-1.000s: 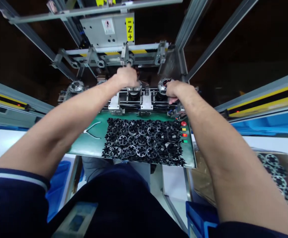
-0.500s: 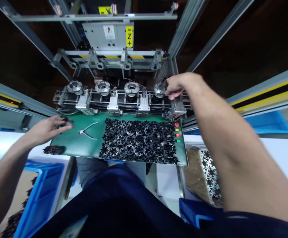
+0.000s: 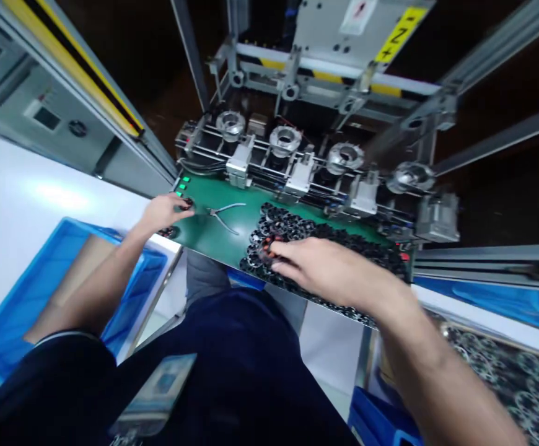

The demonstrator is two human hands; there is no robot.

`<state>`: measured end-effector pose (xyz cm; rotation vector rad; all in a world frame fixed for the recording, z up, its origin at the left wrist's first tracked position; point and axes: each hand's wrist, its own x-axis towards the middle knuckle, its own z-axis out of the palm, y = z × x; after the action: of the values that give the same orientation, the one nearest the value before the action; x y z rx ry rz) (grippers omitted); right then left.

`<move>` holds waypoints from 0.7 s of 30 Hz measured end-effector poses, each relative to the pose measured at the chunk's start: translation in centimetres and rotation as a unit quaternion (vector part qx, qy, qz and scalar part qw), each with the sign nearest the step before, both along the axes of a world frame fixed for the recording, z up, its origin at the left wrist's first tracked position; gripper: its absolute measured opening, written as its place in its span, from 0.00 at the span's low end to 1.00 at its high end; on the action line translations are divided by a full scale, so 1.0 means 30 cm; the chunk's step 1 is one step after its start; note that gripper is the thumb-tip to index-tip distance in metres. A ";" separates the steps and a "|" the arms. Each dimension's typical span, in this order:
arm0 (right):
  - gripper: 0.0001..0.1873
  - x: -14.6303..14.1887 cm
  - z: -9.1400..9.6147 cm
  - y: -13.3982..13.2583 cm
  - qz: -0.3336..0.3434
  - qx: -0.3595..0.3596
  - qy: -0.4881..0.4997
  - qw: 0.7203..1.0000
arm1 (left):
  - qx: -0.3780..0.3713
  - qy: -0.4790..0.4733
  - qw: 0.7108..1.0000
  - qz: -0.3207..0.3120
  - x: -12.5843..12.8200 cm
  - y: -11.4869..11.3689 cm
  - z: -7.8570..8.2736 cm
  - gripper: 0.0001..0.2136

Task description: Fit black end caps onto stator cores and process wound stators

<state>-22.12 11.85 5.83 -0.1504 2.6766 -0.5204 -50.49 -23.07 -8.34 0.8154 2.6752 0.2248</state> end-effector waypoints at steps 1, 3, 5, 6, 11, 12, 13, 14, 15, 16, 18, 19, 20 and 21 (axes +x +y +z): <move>0.15 -0.017 -0.034 -0.071 0.038 -0.034 -0.013 0.999 | -0.009 0.000 1.000 -0.007 0.000 0.004 -0.028 0.17; 0.17 -0.072 -0.094 -0.200 0.090 -0.060 -0.050 0.993 | -0.027 0.005 1.000 -0.013 0.004 -0.007 -0.068 0.16; 0.15 -0.148 -0.151 -0.310 0.090 -0.027 -0.057 0.994 | -0.047 0.015 0.999 -0.004 0.006 -0.043 -0.084 0.17; 0.14 -0.191 -0.182 -0.359 0.086 -0.011 -0.060 0.994 | -0.057 0.020 0.998 0.005 0.005 -0.069 -0.087 0.17; 0.15 -0.396 -0.361 -0.570 0.042 0.024 -0.048 0.998 | -0.087 0.036 0.994 0.056 -0.006 -0.218 -0.088 0.22; 0.15 -0.429 -0.397 -0.611 0.035 0.028 -0.047 0.998 | -0.088 0.038 0.993 0.065 -0.003 -0.241 -0.092 0.24; 0.15 -0.457 -0.432 -0.652 0.029 0.031 -0.046 0.998 | -0.087 0.039 0.993 0.074 0.003 -0.259 -0.097 0.26; 0.16 -0.481 -0.464 -0.692 0.024 0.032 -0.045 0.998 | -0.084 0.040 0.992 0.083 0.010 -0.274 -0.103 0.26; 0.18 -0.499 -0.491 -0.731 0.019 0.030 -0.044 0.998 | -0.081 0.042 0.992 0.092 0.018 -0.285 -0.110 0.27; 0.19 -0.512 -0.515 -0.767 0.016 0.026 -0.041 0.999 | -0.075 0.043 0.991 0.100 0.028 -0.294 -0.117 0.27; 0.21 -0.523 -0.548 -0.827 0.008 0.011 -0.031 0.999 | -0.059 0.046 0.991 0.110 0.046 -0.305 -0.129 0.26; 0.22 -0.521 -0.558 -0.849 0.003 0.001 -0.025 1.000 | -0.048 0.048 0.991 0.113 0.054 -0.309 -0.134 0.26; 0.24 -0.515 -0.566 -0.864 -0.001 -0.011 -0.019 1.000 | -0.035 0.050 0.992 0.115 0.060 -0.313 -0.136 0.26; 0.25 -0.503 -0.571 -0.871 -0.006 -0.024 -0.013 1.000 | -0.020 0.052 0.992 0.116 0.066 -0.317 -0.136 0.26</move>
<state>-37.21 -14.29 -11.30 -0.1413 2.6422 -0.5864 -48.50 -32.57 -12.40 0.5150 2.8616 0.1882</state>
